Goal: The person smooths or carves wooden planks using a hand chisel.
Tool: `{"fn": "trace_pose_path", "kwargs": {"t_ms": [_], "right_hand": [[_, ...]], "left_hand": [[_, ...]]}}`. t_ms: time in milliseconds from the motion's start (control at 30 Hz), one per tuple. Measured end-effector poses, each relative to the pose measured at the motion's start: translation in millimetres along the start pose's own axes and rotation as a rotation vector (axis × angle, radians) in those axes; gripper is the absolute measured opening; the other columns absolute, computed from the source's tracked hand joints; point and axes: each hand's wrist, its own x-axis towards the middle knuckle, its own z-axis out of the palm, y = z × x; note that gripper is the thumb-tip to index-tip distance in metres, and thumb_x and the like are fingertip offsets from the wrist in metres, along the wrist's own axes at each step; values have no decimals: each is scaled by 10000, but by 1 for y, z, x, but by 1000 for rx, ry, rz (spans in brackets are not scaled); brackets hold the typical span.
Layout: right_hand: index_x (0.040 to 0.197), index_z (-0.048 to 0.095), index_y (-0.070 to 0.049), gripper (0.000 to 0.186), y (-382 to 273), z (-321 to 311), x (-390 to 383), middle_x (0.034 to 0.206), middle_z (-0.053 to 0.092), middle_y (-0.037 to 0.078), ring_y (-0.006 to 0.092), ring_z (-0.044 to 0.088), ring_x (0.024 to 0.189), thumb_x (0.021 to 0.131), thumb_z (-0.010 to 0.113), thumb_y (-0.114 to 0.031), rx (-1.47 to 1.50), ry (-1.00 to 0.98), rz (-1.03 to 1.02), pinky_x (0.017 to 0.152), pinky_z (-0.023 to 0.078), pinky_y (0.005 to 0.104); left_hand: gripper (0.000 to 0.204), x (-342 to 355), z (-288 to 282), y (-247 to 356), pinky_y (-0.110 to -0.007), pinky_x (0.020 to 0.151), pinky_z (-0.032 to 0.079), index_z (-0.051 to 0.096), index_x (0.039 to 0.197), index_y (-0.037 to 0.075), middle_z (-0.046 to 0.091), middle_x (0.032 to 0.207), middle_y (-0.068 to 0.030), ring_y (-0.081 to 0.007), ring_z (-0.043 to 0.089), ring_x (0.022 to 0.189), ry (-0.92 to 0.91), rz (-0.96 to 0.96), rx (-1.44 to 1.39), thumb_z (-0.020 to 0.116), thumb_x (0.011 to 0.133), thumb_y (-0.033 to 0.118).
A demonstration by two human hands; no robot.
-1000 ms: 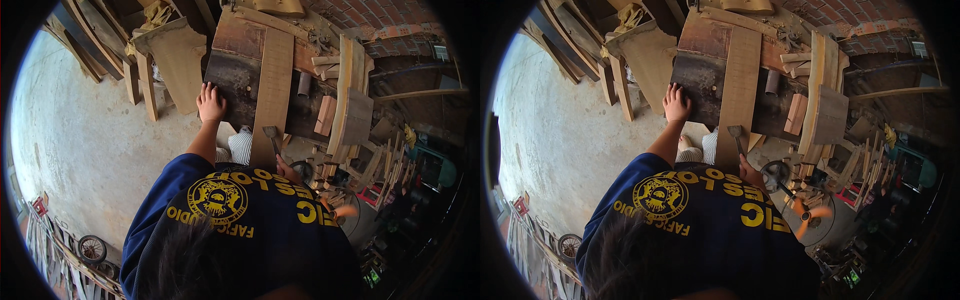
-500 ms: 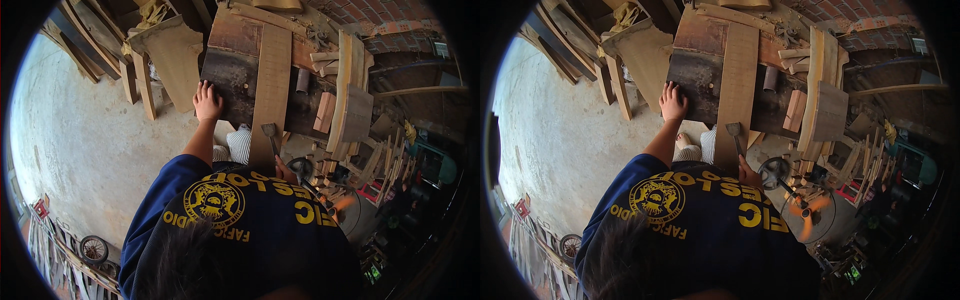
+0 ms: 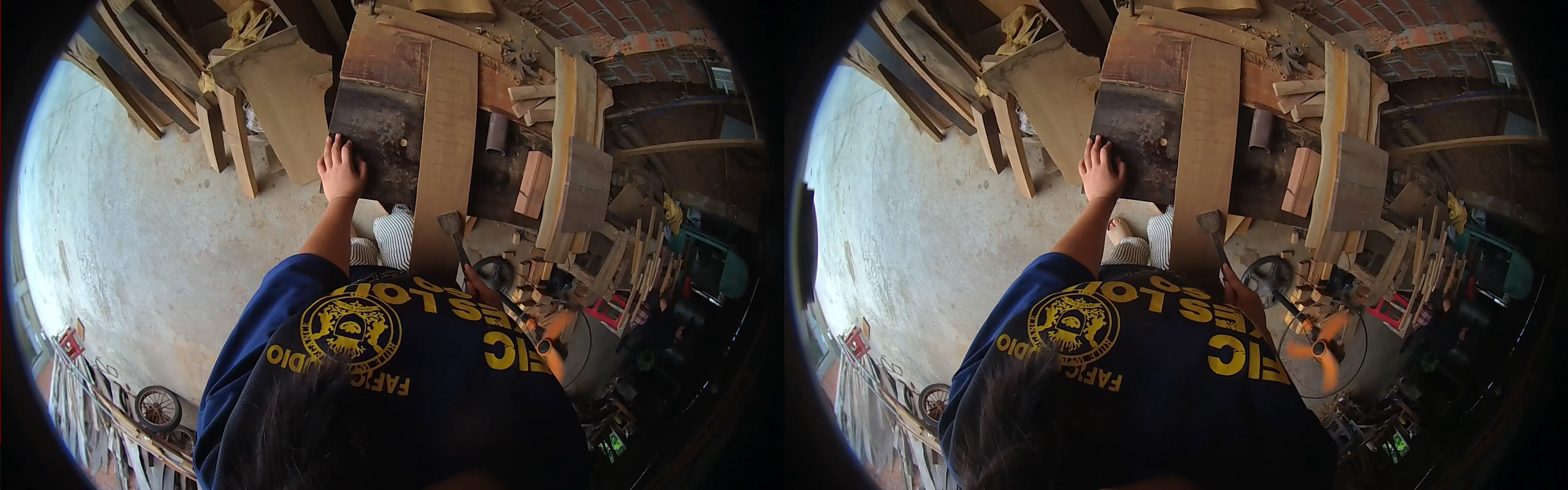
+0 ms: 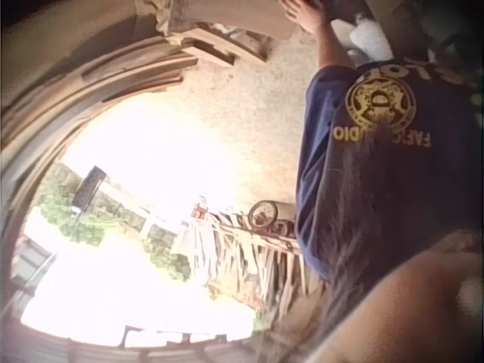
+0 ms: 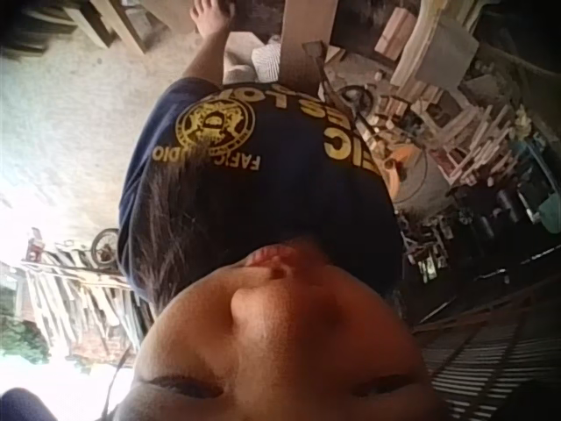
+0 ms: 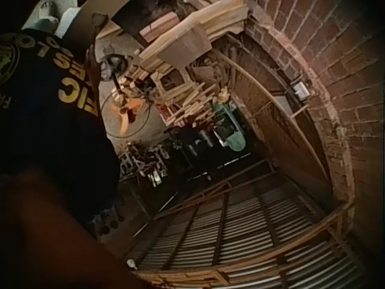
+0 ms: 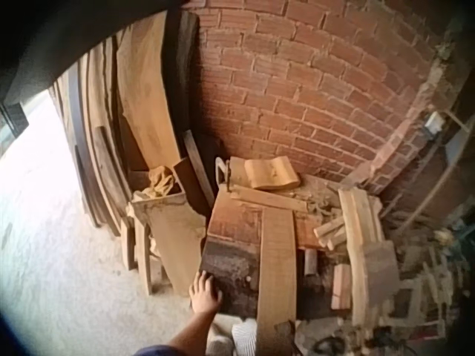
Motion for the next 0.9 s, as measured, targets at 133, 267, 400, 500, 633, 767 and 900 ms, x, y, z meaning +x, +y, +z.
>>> {"fn": "trace_pose_path", "kwargs": {"t_ms": [133, 267, 400, 500, 633, 767, 900], "right_hand": [[1333, 477, -205, 390, -9, 4, 19, 749, 619, 188, 267, 637, 617, 944, 478, -204, -18, 21, -91, 581, 468, 331], [1290, 513, -106, 361, -90, -7, 76, 739, 610, 236, 362, 634, 682, 941, 469, -190, -49, 125, -71, 574, 473, 365], [1262, 535, -84, 344, -113, -10, 82, 750, 609, 252, 372, 640, 716, 943, 461, -189, -79, 124, 13, 599, 483, 400], [1262, 534, -86, 343, -99, 3, 56, 853, 625, 255, 374, 639, 790, 945, 456, -189, -109, 131, -53, 650, 496, 406], [1265, 530, -87, 346, -106, 15, 47, 999, 623, 250, 379, 617, 917, 946, 448, -191, -77, 123, -10, 734, 502, 406], [1265, 531, -104, 346, -120, 2, 117, 1008, 618, 245, 398, 596, 936, 941, 447, -193, -50, 181, 13, 752, 499, 416], [1270, 529, -155, 352, -143, -20, 199, 1005, 624, 235, 398, 624, 831, 938, 436, -226, -9, 196, 192, 695, 526, 422]], "left_hand": [[443, 1, -3, 1, -461, 1048, 245, 496, 1232, 120, 364, 1434, -76, -256, 257, 1370, 23, -6, 17, 525, 822, 286], [444, 2, -3, 4, -465, 1047, 245, 495, 1233, 118, 364, 1433, -80, -257, 255, 1371, 14, 16, 8, 522, 823, 288], [454, -1, -2, 0, -465, 1044, 249, 491, 1242, 117, 358, 1436, -77, -256, 248, 1373, 0, 5, 18, 518, 826, 296], [485, -1, -1, -1, -465, 1048, 240, 488, 1257, 115, 351, 1443, -79, -259, 240, 1376, -23, -3, 23, 515, 818, 320], [512, 0, -1, -1, -463, 1052, 232, 489, 1267, 115, 345, 1448, -83, -259, 237, 1376, -31, -3, 35, 518, 807, 340], [509, 3, -4, 1, -464, 1049, 236, 493, 1261, 116, 343, 1449, -86, -260, 237, 1376, -33, 3, 24, 520, 804, 337], [509, 4, -2, 5, -465, 1049, 237, 493, 1262, 116, 343, 1449, -83, -259, 236, 1376, -24, 12, 28, 522, 803, 335]]}}
